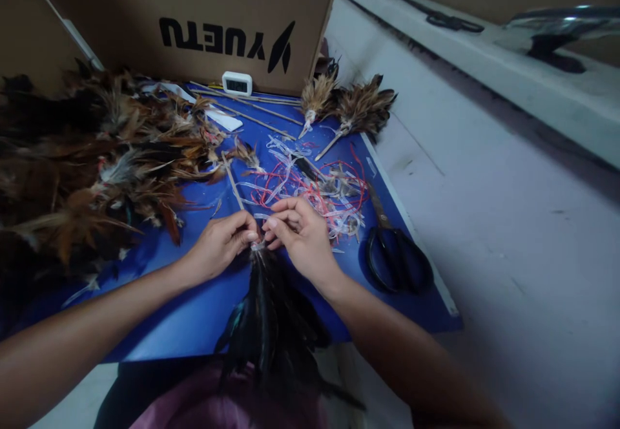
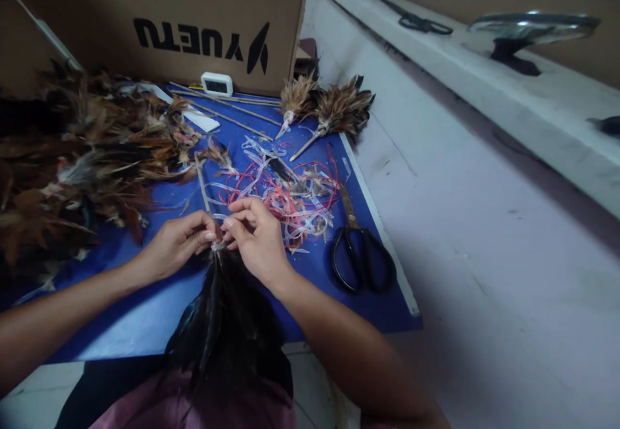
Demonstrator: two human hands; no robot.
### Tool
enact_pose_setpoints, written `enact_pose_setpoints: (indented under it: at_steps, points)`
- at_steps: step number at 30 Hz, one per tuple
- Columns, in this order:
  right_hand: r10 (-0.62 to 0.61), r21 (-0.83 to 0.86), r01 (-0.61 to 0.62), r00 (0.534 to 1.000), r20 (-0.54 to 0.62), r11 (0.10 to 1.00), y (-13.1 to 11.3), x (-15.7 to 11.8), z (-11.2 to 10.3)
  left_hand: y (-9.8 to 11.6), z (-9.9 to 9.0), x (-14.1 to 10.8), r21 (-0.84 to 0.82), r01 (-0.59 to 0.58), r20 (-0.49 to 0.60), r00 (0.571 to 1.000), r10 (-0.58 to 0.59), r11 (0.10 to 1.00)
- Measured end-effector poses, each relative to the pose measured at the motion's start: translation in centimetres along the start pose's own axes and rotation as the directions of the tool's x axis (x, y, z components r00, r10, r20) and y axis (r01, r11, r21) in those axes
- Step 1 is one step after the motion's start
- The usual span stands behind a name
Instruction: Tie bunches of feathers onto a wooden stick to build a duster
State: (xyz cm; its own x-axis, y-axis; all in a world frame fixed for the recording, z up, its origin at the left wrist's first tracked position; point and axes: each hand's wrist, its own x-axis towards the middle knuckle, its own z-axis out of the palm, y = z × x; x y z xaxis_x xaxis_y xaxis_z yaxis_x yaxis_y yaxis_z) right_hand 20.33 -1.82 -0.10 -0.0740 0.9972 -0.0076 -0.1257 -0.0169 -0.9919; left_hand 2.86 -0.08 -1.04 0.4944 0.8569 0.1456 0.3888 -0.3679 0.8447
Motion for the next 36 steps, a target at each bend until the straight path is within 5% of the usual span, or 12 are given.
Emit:
enact_pose_setpoints:
  at_steps: [7,15,22,36]
  points:
    - [-0.09,-0.259,0.109,0.992,0.084,0.96,-0.9,-0.2,-1.2,0.1,0.0,0.2,-0.01,0.06,0.032,0.998,-0.059,0.998]
    - [-0.129,-0.353,0.151,0.988,0.083,0.924,-1.9,-0.1,-1.6,0.0,0.4,0.2,-0.069,0.159,0.028,0.987,-0.157,0.985]
    - [-0.14,-0.336,0.171,0.983,0.115,0.926,-1.8,-0.4,-1.4,-0.2,0.8,0.2,-0.344,0.219,0.047,0.975,-0.216,0.913]
    - [-0.272,-0.457,0.315,0.949,0.158,0.832,-1.7,-0.7,-1.0,-0.2,0.6,0.3,-0.188,0.117,0.057,0.992,-0.108,0.975]
